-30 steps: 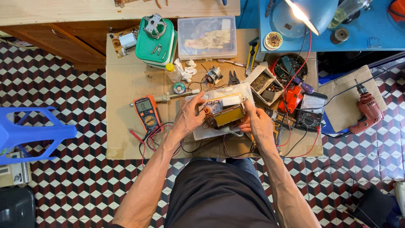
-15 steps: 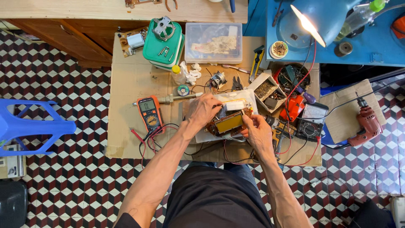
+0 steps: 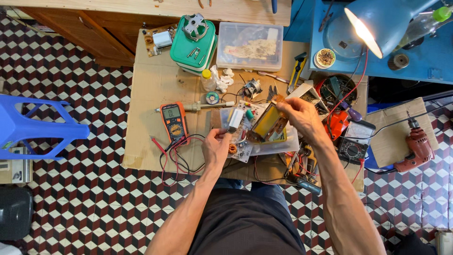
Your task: The person tests a circuit board using a multimeter, connecting probes to various points and observing the display. They handle the board, flip it over, and move it between work surfaces while continuing to probe components.
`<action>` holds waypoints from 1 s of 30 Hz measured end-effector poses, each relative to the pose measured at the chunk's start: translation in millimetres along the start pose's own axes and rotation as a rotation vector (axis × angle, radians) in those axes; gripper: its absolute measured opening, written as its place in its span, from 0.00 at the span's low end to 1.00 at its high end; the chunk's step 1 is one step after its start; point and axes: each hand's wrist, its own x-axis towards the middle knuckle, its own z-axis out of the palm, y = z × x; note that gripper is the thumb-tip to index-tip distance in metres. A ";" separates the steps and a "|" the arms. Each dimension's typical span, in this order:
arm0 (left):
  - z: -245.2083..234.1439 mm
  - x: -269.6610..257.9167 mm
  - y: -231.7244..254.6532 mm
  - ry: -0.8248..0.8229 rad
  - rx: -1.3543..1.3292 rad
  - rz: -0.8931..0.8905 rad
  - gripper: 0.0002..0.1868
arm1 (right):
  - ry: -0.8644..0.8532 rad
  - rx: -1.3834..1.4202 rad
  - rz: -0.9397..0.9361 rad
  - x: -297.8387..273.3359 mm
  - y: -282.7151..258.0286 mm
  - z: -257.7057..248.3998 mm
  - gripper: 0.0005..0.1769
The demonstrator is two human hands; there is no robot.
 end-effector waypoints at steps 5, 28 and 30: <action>1.6 -6.1 -11.5 0.014 -0.247 -0.125 0.20 | 0.064 -0.100 0.103 12.8 8.4 -5.7 0.30; 8.5 -26.4 -13.3 -0.170 -0.253 -0.261 0.20 | 0.211 0.946 0.098 -62.2 86.5 48.4 0.19; 13.8 -33.2 -15.3 -0.179 -0.291 -0.289 0.21 | 0.224 0.965 0.023 -71.5 85.1 56.3 0.19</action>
